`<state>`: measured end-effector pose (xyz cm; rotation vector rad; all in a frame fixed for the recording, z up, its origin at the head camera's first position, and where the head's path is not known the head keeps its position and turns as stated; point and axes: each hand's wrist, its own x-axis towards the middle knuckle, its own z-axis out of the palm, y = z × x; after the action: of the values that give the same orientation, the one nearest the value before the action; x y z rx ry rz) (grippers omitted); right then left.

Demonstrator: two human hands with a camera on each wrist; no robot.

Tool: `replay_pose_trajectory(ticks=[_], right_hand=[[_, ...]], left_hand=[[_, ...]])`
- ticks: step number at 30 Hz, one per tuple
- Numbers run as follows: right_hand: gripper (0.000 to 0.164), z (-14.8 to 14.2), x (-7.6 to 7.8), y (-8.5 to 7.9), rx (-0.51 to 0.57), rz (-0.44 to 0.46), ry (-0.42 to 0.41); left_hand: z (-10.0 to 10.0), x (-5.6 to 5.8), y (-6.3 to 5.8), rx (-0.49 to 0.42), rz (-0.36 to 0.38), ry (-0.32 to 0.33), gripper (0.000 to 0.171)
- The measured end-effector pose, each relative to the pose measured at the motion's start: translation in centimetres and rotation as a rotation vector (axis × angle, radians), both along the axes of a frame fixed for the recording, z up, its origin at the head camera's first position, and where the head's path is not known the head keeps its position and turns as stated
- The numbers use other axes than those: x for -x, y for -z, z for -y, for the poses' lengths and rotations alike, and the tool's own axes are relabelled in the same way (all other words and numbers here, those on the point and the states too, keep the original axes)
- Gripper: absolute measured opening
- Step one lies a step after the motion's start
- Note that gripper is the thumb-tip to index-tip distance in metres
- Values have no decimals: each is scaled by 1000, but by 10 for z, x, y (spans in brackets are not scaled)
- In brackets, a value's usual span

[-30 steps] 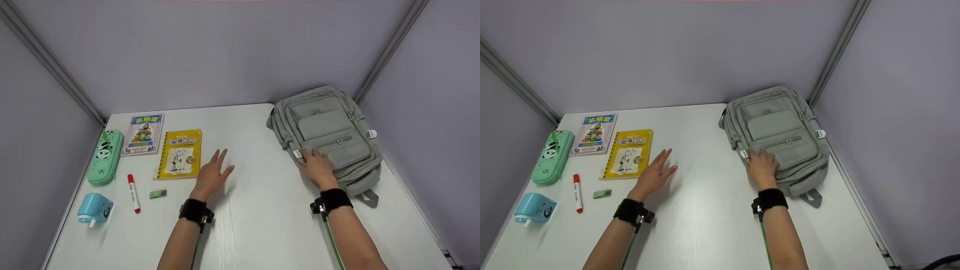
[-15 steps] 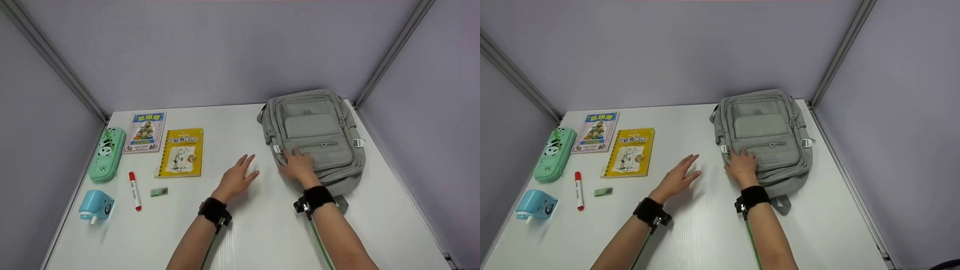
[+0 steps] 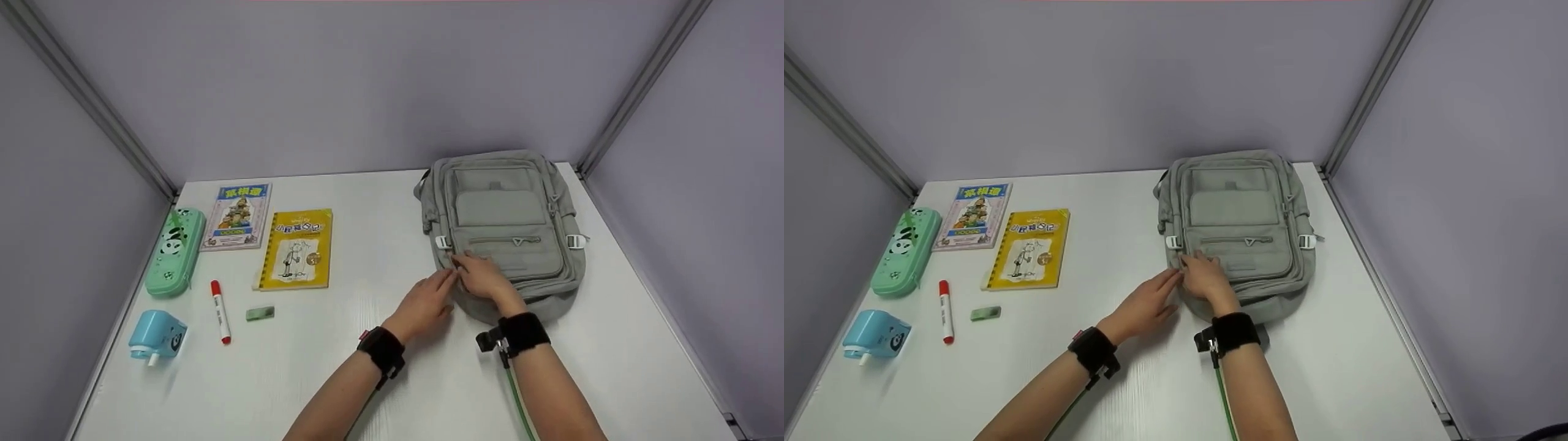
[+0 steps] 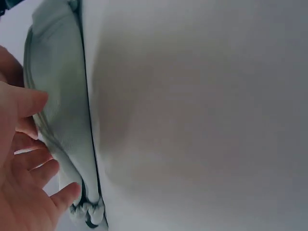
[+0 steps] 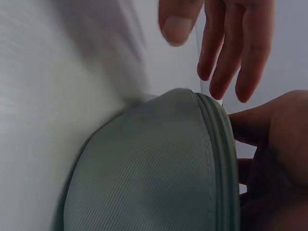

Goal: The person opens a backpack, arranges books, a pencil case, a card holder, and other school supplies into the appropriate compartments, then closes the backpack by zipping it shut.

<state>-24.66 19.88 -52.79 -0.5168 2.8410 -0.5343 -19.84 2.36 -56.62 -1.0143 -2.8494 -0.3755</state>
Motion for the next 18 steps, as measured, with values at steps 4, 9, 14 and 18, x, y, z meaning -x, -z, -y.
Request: replay_pose_trajectory(ticks=[4, 9, 14, 18], right_hand=[[40, -16, -6, 3, 180, 29, 3], [37, -33, -9, 4, 259, 12, 39], [40, -36, -12, -1, 250, 48, 75], [42, -35, -16, -6, 220, 64, 86]], left_hand=[[-12, 1, 5, 95, -53, 27, 58], [-14, 5, 9, 139, -73, -27, 46], [-7, 10, 6, 108, -104, -103, 38], [10, 16, 7, 18, -124, -205, 39]])
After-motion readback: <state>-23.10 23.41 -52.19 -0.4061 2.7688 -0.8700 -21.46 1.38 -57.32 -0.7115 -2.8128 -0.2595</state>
